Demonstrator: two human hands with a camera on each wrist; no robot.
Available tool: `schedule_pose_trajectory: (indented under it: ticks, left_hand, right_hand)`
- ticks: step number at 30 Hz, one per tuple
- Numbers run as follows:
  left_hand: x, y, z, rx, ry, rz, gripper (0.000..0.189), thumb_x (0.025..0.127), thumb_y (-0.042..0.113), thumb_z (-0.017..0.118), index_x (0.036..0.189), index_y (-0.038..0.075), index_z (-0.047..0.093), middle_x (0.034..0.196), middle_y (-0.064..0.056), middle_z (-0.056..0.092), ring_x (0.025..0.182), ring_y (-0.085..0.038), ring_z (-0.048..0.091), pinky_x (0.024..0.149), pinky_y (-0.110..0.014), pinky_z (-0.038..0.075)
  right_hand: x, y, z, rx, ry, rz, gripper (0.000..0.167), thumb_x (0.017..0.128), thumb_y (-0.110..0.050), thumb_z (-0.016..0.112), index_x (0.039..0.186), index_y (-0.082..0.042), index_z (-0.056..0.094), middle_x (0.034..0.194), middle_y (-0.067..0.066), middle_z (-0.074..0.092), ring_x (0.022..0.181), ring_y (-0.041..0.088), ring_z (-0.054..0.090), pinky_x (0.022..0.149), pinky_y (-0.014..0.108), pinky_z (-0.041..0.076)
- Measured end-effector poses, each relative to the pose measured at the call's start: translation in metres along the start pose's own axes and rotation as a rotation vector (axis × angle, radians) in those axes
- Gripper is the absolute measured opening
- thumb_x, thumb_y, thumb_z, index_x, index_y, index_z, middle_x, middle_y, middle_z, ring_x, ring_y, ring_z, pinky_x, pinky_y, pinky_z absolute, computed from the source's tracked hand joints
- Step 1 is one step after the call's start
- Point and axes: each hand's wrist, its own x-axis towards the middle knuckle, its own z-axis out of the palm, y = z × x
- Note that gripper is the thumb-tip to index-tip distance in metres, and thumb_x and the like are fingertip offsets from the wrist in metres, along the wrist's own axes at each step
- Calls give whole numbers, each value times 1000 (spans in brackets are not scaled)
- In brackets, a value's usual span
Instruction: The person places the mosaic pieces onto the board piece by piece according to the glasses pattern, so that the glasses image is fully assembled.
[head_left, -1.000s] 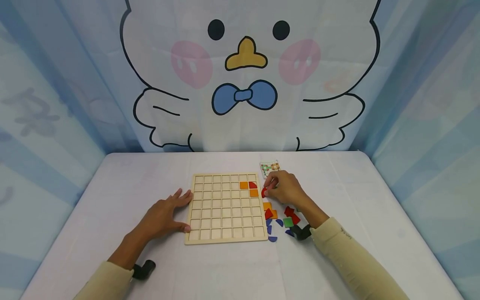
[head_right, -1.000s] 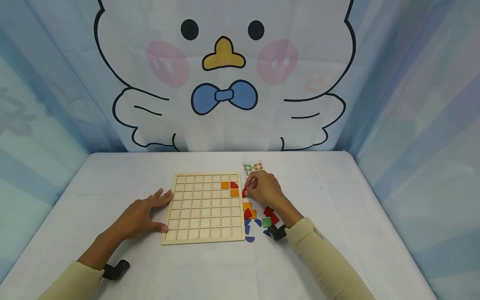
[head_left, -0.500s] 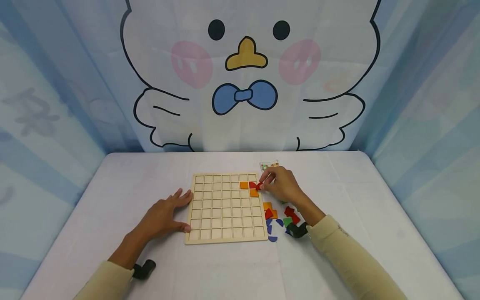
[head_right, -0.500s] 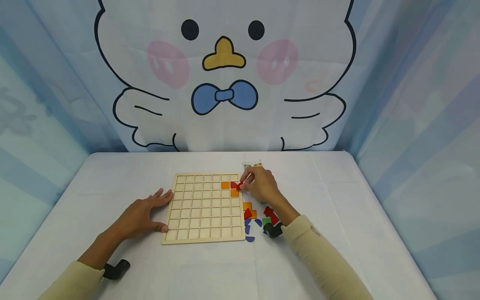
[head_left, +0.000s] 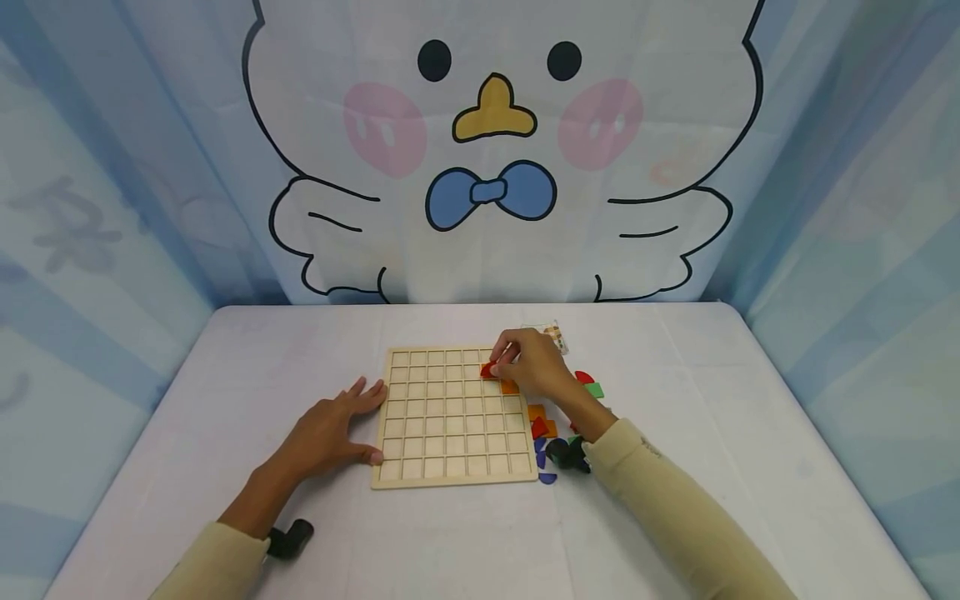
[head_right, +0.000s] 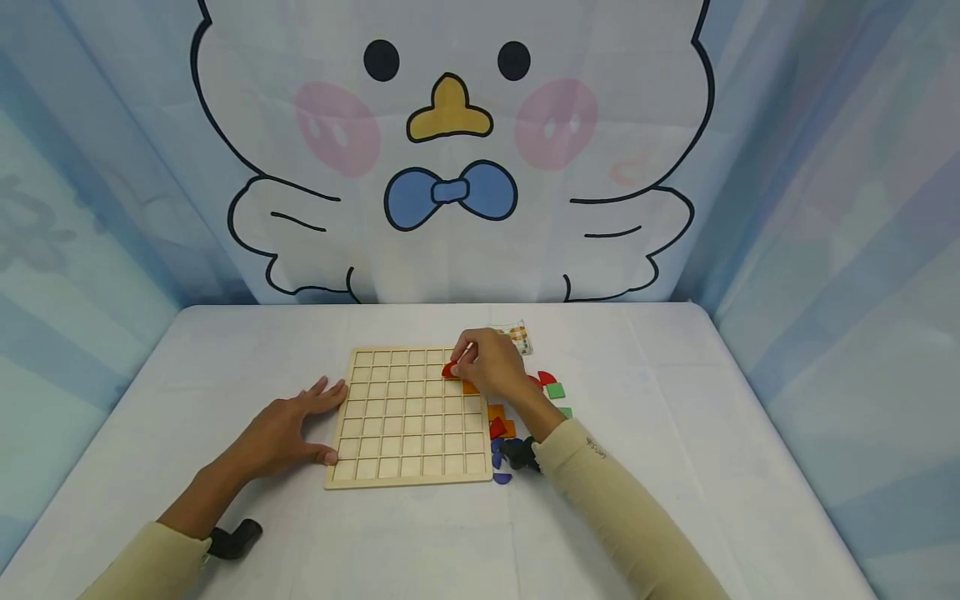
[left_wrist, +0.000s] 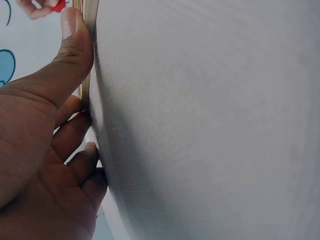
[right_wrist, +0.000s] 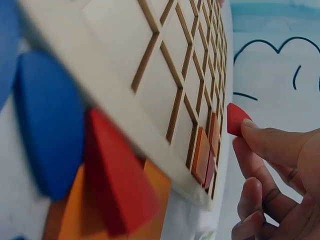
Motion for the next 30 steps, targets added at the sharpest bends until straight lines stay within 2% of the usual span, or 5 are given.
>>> schedule_pose_trajectory:
  ticks: [9, 23, 30]
  left_hand:
    - [0, 0, 0, 1, -1, -4, 109, 71, 43, 96, 163, 16, 43, 171, -17, 35, 156, -52, 34, 123, -72, 32]
    - [-1, 0, 1, 3, 1, -3, 109, 72, 42, 96, 163, 16, 43, 171, -16, 35, 156, -51, 34, 123, -71, 32]
    - [0, 1, 1, -2, 2, -3, 109, 72, 41, 96, 163, 16, 42, 171, -15, 35, 156, -51, 33, 123, -71, 31]
  right_hand:
    - [11, -9, 17, -5, -4, -2, 13, 90, -18, 87, 89, -21, 75, 79, -3, 72, 76, 17, 63, 69, 32, 48]
    - [16, -17, 27, -127, -13, 31, 10, 93, -18, 83, 87, -22, 77, 78, -4, 71, 70, 16, 63, 57, 29, 47]
    - [12, -16, 25, -81, -7, 26, 9, 92, -15, 83, 88, -21, 77, 78, -3, 71, 70, 16, 64, 59, 30, 48]
